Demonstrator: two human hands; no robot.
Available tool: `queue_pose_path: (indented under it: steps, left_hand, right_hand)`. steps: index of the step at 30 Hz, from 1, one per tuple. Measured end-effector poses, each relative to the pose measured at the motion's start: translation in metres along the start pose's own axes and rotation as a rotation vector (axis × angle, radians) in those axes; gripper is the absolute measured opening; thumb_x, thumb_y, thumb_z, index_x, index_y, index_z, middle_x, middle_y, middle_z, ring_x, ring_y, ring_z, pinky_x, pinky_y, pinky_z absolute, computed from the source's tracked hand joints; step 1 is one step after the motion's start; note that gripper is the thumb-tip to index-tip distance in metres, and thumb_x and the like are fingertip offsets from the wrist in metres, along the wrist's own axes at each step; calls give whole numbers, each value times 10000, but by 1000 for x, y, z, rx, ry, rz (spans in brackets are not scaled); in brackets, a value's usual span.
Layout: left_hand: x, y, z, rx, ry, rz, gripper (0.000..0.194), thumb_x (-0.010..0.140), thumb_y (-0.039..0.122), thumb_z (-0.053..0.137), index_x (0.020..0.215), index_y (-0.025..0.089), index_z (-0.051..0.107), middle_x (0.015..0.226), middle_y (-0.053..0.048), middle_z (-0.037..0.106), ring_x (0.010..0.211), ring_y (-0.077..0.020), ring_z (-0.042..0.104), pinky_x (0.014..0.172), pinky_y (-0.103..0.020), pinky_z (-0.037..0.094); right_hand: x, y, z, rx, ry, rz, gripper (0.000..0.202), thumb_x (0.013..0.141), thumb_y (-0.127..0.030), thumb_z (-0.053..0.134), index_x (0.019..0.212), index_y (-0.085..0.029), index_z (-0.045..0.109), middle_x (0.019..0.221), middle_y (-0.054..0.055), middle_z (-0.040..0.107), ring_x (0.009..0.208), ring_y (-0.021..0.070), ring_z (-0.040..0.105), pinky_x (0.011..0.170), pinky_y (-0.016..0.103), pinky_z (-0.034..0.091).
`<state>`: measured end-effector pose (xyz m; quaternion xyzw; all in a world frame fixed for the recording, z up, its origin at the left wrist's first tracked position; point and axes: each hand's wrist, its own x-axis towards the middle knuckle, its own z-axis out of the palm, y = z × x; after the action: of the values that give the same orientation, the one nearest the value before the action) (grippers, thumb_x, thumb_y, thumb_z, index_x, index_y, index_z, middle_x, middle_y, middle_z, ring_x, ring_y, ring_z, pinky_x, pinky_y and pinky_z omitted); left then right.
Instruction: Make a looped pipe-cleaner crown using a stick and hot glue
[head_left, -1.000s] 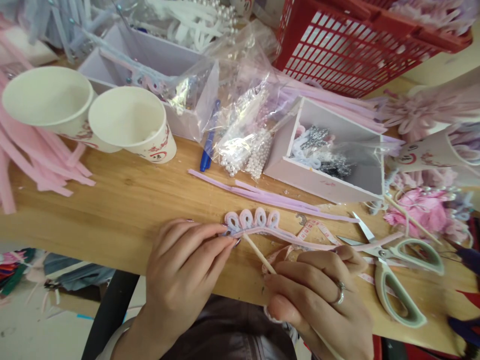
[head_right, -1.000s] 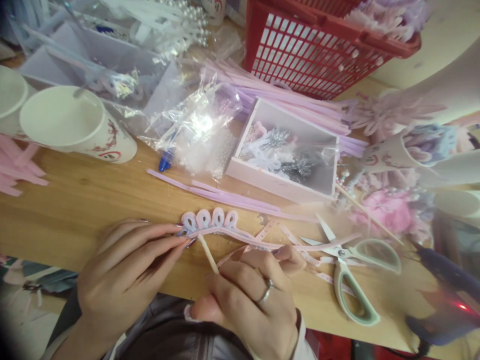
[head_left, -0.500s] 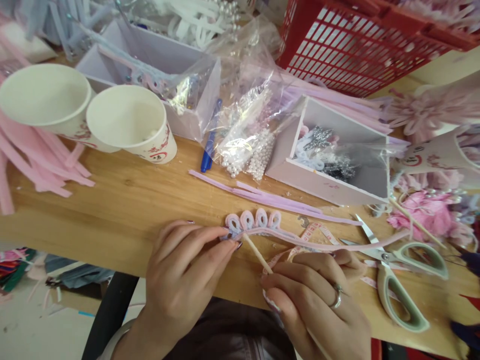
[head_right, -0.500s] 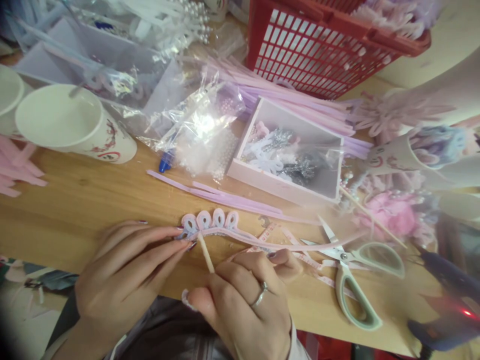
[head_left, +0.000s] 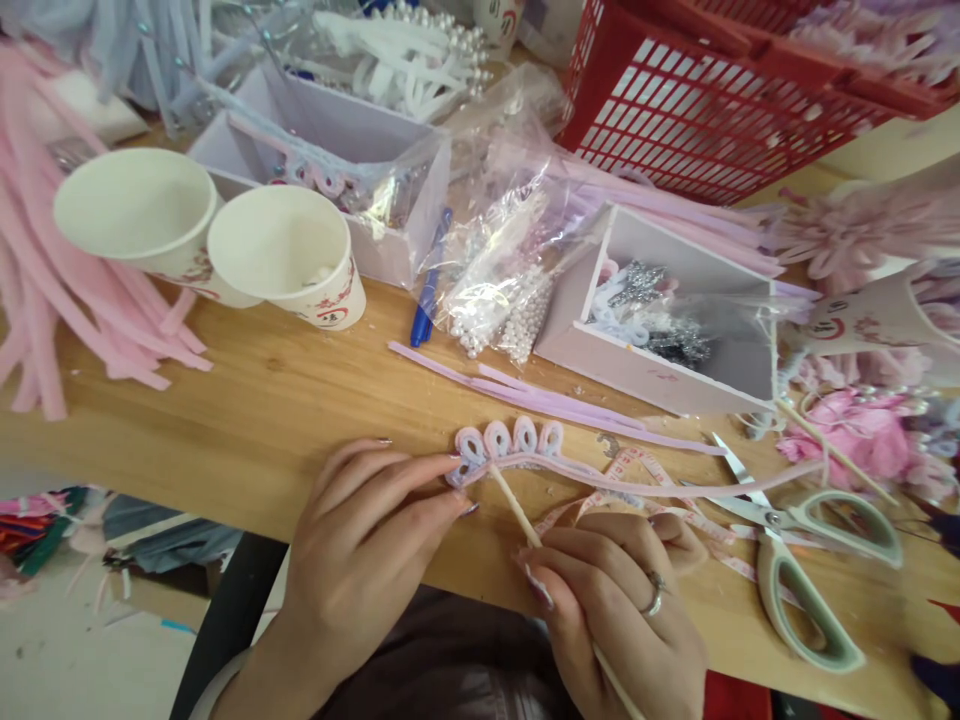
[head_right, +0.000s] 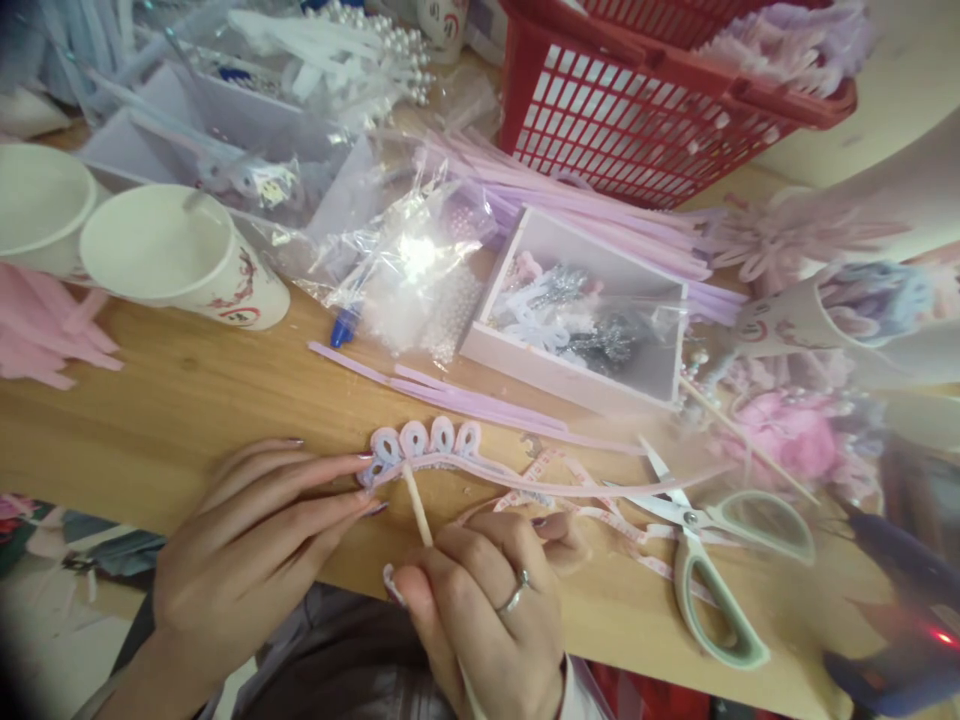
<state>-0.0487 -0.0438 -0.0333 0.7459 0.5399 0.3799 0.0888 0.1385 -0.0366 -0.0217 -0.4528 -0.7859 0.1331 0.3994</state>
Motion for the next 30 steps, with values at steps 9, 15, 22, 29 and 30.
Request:
queue_pose_path:
  steps: [9, 15, 22, 29, 30]
  left_hand:
    - [-9, -3, -25, -94, -42, -114, 264, 937, -11, 516, 1046, 163, 681, 1050, -50, 767, 1032, -141, 672, 987, -311, 496]
    - [0, -1, -23, 22, 144, -37, 231, 838, -7, 726, 964, 186, 719, 953, -18, 755, 888, -157, 672, 840, -323, 543]
    - [4, 4, 5, 156, 28, 56, 254, 896, 41, 669, 1080, 197, 748, 1052, -100, 749, 951, -231, 673, 821, -398, 558]
    - [0, 3, 8, 201, 29, 61, 247, 868, 35, 704, 1024, 214, 772, 1063, -92, 761, 954, -248, 657, 842, -439, 536]
    - [-1, 3, 8, 209, 44, 64, 251, 857, 29, 720, 1018, 214, 773, 1051, -87, 763, 949, -243, 656, 842, -432, 532]
  right_hand:
    - [0, 0, 1, 8, 13, 20, 262, 1009, -202, 576, 760, -200, 656, 650, -14, 696, 700, 157, 595, 794, 383, 364]
    - [-4, 3, 4, 22, 39, 25, 289, 1027, -236, 557, 759, -205, 658, 660, -10, 702, 699, 156, 583, 788, 383, 351]
    - [1, 5, -9, 43, -120, 4, 163, 910, -35, 630, 866, -185, 678, 779, -12, 746, 770, 166, 604, 786, 363, 391]
    - [3, 8, -14, 139, -44, 18, 230, 898, -1, 542, 856, -178, 682, 744, 2, 718, 756, 177, 618, 777, 369, 394]
    - [3, 8, -13, 140, -12, 31, 231, 897, -1, 532, 844, -175, 676, 732, 5, 709, 740, 180, 621, 781, 380, 395]
